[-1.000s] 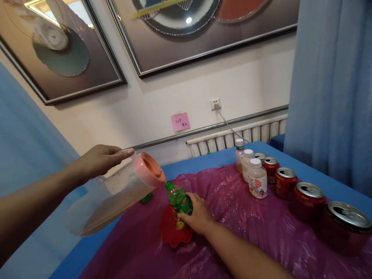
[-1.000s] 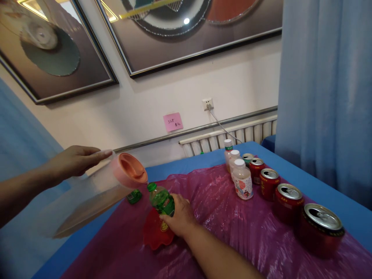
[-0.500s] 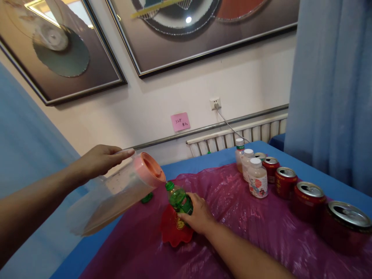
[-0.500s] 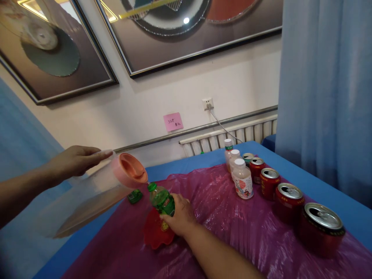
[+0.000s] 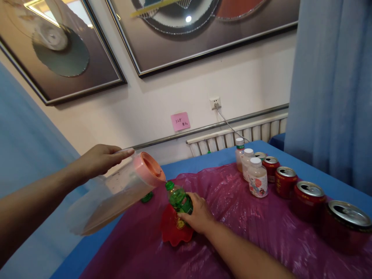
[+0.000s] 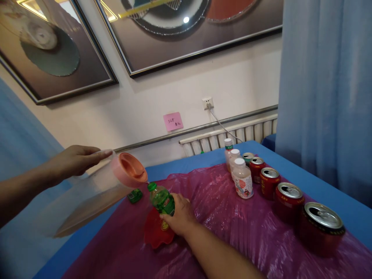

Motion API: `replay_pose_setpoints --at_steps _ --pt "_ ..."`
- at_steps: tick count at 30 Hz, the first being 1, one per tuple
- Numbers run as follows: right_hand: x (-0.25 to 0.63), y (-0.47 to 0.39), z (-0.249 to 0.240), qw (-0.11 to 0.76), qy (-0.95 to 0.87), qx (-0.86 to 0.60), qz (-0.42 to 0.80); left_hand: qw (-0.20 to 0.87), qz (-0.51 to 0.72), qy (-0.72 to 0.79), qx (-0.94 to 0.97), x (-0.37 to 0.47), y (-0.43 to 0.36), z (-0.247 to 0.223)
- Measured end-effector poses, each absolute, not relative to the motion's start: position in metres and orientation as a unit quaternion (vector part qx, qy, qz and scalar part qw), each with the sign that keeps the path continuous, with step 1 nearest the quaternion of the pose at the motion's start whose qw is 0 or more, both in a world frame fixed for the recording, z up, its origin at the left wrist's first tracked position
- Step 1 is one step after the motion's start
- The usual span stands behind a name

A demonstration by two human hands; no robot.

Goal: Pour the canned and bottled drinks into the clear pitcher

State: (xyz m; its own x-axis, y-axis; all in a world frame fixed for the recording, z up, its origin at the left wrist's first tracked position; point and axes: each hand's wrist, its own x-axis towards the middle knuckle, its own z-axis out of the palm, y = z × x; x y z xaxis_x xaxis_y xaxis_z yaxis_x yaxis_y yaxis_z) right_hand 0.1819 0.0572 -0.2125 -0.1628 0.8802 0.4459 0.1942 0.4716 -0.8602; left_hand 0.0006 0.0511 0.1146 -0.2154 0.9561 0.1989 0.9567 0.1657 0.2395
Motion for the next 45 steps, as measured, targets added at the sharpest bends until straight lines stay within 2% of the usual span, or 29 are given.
replay_pose_setpoints --at_steps 45 --pt "0.1817 0.0586 -0.2141 0.515 -0.690 -0.390 0.327 0.024 -0.152 -0.768 -0.621 0.0081 0.0483 0.1192"
